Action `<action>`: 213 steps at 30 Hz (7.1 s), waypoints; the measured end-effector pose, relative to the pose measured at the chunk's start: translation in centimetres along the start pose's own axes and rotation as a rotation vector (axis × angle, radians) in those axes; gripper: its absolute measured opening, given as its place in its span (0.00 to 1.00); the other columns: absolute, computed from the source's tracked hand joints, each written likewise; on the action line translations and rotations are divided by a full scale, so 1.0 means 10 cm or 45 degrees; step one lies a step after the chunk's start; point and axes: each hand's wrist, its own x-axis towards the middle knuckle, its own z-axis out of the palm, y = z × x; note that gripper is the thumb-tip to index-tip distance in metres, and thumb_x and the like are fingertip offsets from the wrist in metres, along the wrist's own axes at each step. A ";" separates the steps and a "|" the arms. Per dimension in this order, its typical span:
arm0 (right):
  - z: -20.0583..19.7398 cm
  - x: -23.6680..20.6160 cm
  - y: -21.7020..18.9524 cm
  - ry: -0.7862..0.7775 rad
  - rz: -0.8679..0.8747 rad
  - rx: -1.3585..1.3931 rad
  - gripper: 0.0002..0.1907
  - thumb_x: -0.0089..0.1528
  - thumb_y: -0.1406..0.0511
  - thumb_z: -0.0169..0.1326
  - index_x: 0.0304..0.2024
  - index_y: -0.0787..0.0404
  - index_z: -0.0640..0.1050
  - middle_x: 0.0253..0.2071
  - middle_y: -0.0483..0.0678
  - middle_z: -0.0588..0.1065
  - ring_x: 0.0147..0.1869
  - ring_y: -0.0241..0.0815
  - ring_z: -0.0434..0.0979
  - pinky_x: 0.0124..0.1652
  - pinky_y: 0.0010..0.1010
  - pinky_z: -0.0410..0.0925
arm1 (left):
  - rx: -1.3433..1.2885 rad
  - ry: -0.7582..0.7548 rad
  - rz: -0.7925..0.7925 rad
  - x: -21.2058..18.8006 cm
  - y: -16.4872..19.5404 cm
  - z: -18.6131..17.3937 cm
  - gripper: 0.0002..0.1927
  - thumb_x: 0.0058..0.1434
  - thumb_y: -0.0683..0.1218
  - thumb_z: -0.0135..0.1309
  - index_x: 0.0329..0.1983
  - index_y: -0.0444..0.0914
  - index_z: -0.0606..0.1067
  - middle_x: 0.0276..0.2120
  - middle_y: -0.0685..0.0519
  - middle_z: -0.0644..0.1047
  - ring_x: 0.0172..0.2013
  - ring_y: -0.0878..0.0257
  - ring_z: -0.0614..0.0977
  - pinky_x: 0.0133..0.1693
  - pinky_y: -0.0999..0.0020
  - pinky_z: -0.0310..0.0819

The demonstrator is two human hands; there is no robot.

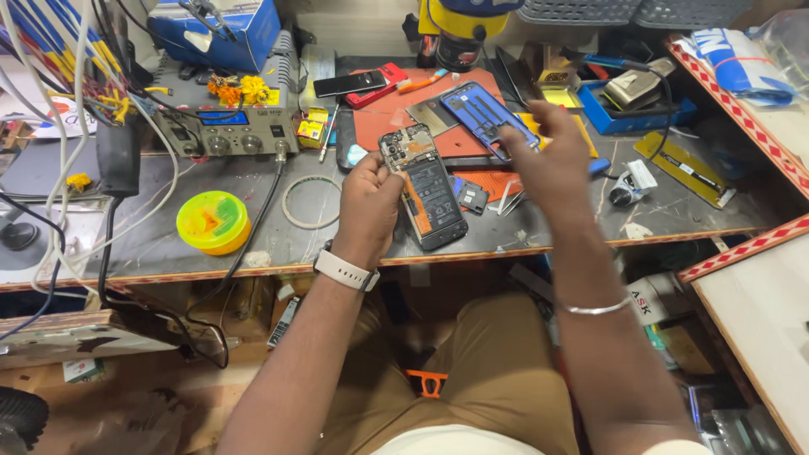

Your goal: The person works on a disassembled smartphone, using a blue prying tool to separate and adjust internal components near the camera module. The person repeatedly lifts and repositions small parts while holding the phone body steady.

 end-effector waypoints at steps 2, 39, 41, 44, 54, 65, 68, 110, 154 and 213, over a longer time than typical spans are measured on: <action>-0.17 0.08 0.21 0.068 -0.311 -0.331 0.17 0.60 0.65 0.68 0.50 0.62 0.81 0.49 0.53 0.79 0.54 0.48 0.78 0.53 0.37 0.70 | 0.054 0.058 -0.010 0.00 0.01 0.00 0.22 0.63 0.32 0.46 0.61 0.27 0.63 0.45 0.43 0.81 0.41 0.64 0.83 0.42 0.74 0.77; 0.01 -0.18 -0.26 -0.458 -0.369 -0.538 0.15 0.54 0.60 0.67 0.40 0.62 0.84 0.38 0.56 0.80 0.45 0.56 0.79 0.47 0.46 0.70 | 0.091 0.174 -0.087 -0.08 0.18 0.06 0.24 0.63 0.33 0.47 0.62 0.30 0.59 0.44 0.42 0.81 0.37 0.63 0.83 0.35 0.73 0.77; -0.02 -0.25 -0.21 -0.485 -0.274 -0.564 0.20 0.52 0.58 0.69 0.40 0.63 0.83 0.38 0.57 0.79 0.45 0.57 0.79 0.46 0.45 0.71 | 0.089 0.154 -0.057 -0.07 0.17 0.06 0.23 0.64 0.33 0.46 0.62 0.29 0.59 0.45 0.41 0.81 0.39 0.62 0.84 0.39 0.72 0.79; 0.00 -0.35 -0.13 -0.568 -0.143 -0.575 0.22 0.50 0.55 0.71 0.39 0.64 0.82 0.38 0.57 0.78 0.44 0.56 0.79 0.45 0.44 0.71 | 0.050 0.130 -0.069 -0.07 0.15 0.04 0.23 0.64 0.32 0.45 0.62 0.29 0.58 0.46 0.40 0.80 0.41 0.61 0.84 0.41 0.70 0.80; -0.18 -0.12 -0.04 -0.469 0.121 -0.167 0.13 0.58 0.60 0.65 0.40 0.61 0.83 0.32 0.50 0.80 0.35 0.40 0.77 0.37 0.34 0.70 | 0.020 0.078 -0.034 -0.02 0.03 -0.02 0.23 0.63 0.31 0.45 0.62 0.27 0.59 0.47 0.40 0.80 0.43 0.59 0.84 0.46 0.69 0.80; 0.10 -0.30 -0.08 -0.621 0.012 -0.574 0.27 0.47 0.55 0.74 0.41 0.66 0.82 0.37 0.54 0.80 0.42 0.48 0.80 0.43 0.38 0.73 | 0.016 0.051 -0.031 -0.03 0.09 0.02 0.23 0.63 0.31 0.45 0.62 0.27 0.60 0.48 0.39 0.79 0.45 0.59 0.82 0.48 0.68 0.79; 0.10 -0.33 -0.11 -0.591 0.210 -0.483 0.28 0.48 0.57 0.72 0.44 0.65 0.79 0.36 0.52 0.81 0.41 0.47 0.83 0.43 0.38 0.74 | 0.012 0.082 -0.074 -0.04 0.10 0.02 0.23 0.63 0.31 0.45 0.61 0.27 0.60 0.47 0.39 0.79 0.44 0.58 0.83 0.46 0.67 0.79; 0.37 -0.10 -0.67 -0.204 -0.282 -0.063 0.18 0.54 0.65 0.72 0.43 0.65 0.82 0.33 0.45 0.78 0.33 0.31 0.75 0.35 0.23 0.70 | 0.186 -0.029 0.094 -0.12 0.21 0.11 0.13 0.73 0.44 0.49 0.54 0.30 0.68 0.37 0.47 0.82 0.35 0.69 0.81 0.37 0.77 0.75; -0.79 -0.18 0.53 -0.139 0.093 -0.571 0.07 0.63 0.64 0.62 0.42 0.59 0.84 0.32 0.56 0.81 0.33 0.50 0.81 0.41 0.39 0.73 | 0.488 0.152 0.077 -0.06 0.23 0.02 0.19 0.60 0.33 0.56 0.56 0.30 0.73 0.45 0.50 0.79 0.43 0.66 0.82 0.48 0.72 0.79; 1.02 -2.41 0.88 -1.581 0.101 -0.170 0.15 0.56 0.63 0.62 0.44 0.59 0.77 0.39 0.55 0.78 0.43 0.54 0.79 0.42 0.43 0.72 | 0.954 0.113 0.139 -0.31 0.24 -0.04 0.23 0.62 0.36 0.53 0.61 0.31 0.71 0.51 0.49 0.77 0.51 0.65 0.78 0.56 0.70 0.72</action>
